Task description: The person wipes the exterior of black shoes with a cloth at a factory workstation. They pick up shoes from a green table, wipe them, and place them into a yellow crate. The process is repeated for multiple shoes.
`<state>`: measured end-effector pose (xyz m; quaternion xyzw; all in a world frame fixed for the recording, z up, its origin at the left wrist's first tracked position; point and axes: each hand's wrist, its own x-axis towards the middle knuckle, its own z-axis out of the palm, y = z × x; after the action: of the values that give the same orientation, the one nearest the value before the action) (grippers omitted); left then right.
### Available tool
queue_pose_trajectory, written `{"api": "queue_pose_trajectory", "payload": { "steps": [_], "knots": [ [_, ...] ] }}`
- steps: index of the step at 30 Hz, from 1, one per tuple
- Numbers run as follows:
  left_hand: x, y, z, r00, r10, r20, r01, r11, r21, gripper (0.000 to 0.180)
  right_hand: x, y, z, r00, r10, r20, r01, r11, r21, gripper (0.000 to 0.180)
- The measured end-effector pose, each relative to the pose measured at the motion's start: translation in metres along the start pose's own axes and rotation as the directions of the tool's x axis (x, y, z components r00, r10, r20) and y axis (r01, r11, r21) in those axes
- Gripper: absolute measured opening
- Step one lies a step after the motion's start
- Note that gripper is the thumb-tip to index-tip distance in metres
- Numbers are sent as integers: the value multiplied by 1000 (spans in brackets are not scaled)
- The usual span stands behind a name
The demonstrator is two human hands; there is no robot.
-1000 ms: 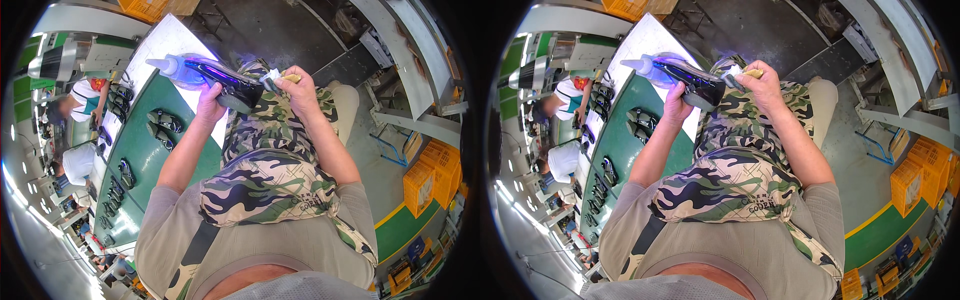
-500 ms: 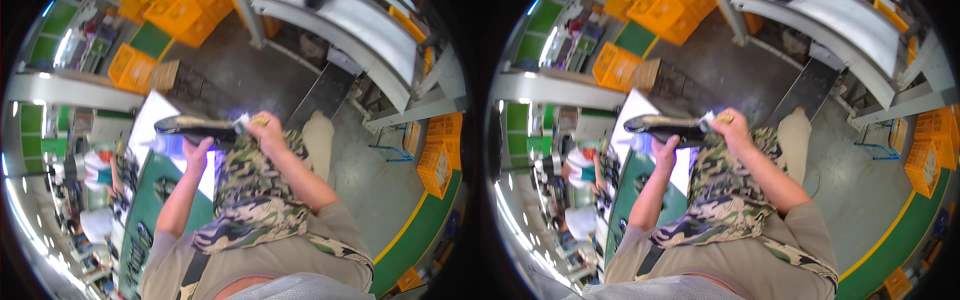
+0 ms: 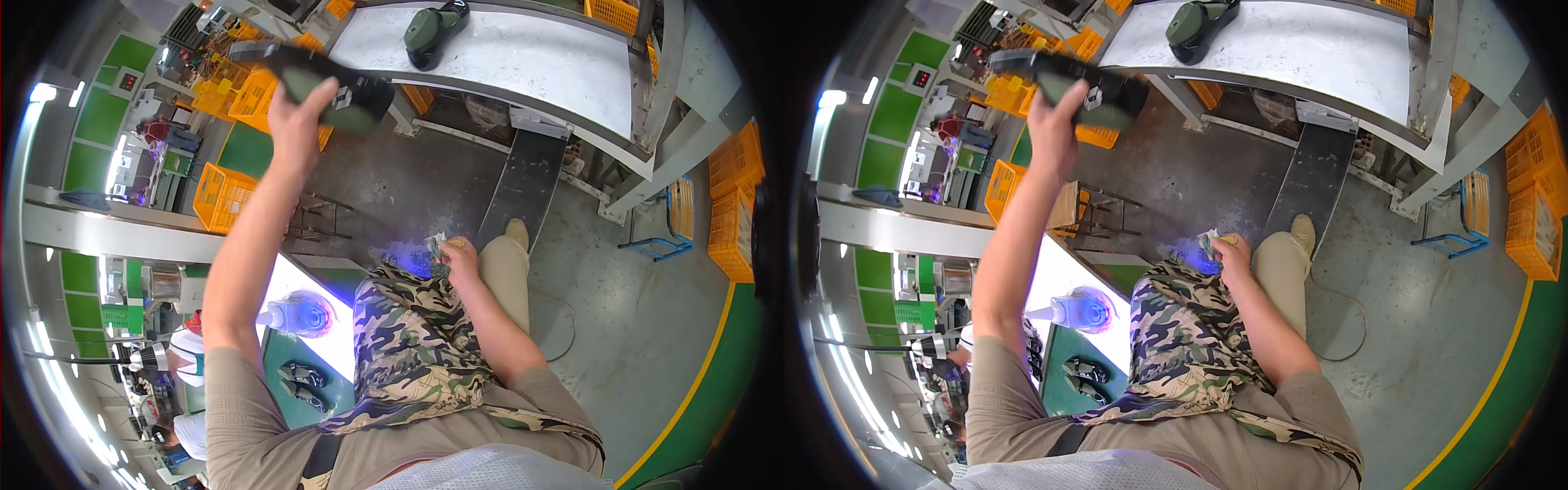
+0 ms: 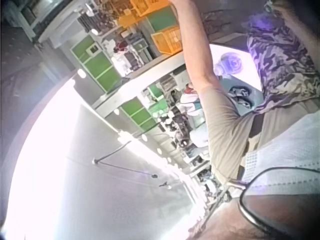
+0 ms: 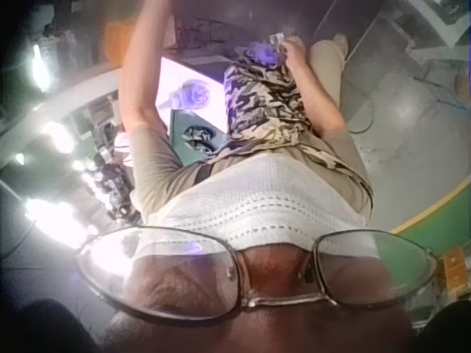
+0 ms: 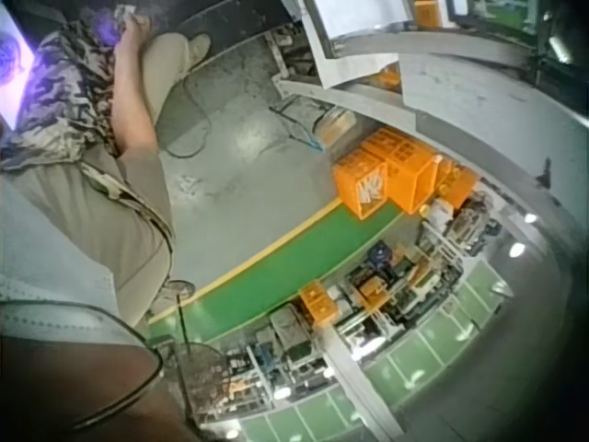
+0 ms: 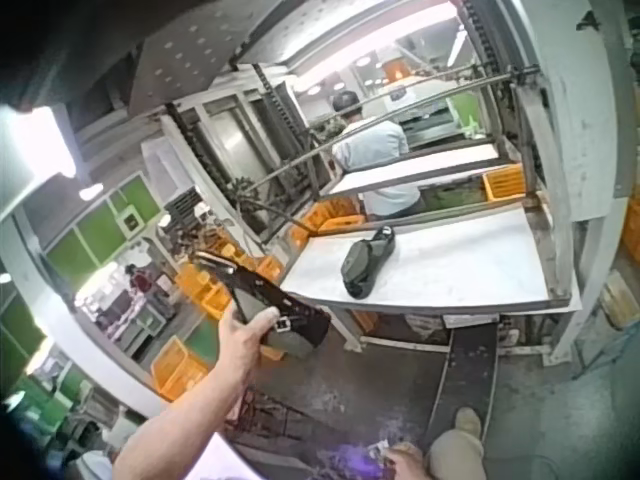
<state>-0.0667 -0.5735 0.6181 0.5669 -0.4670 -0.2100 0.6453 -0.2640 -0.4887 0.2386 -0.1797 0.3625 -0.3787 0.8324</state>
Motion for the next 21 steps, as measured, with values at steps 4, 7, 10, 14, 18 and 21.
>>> {"api": "queue_pose_trajectory", "payload": {
  "steps": [4,7,10,14,18,21],
  "knots": [
    [78,3,73,967,110,230,-138,984,111,39,6,-19,6,999,38,-27,-38,999,-18,19],
    [102,19,155,936,75,345,-221,886,408,58,26,-16,0,1000,0,29,-1,1000,23,19],
    [116,6,195,878,-13,478,-365,628,688,59,27,-12,-5,1000,11,15,-11,999,42,17],
    [106,-21,177,932,21,361,-336,421,843,40,13,-2,1,991,119,69,-112,989,-91,13],
    [10,-27,152,833,375,408,-551,635,541,31,40,-5,-19,999,32,23,-31,999,-20,13],
    [-115,-25,56,821,469,325,-567,740,363,31,31,3,-14,995,84,56,-79,994,-76,13]
  ]
}}
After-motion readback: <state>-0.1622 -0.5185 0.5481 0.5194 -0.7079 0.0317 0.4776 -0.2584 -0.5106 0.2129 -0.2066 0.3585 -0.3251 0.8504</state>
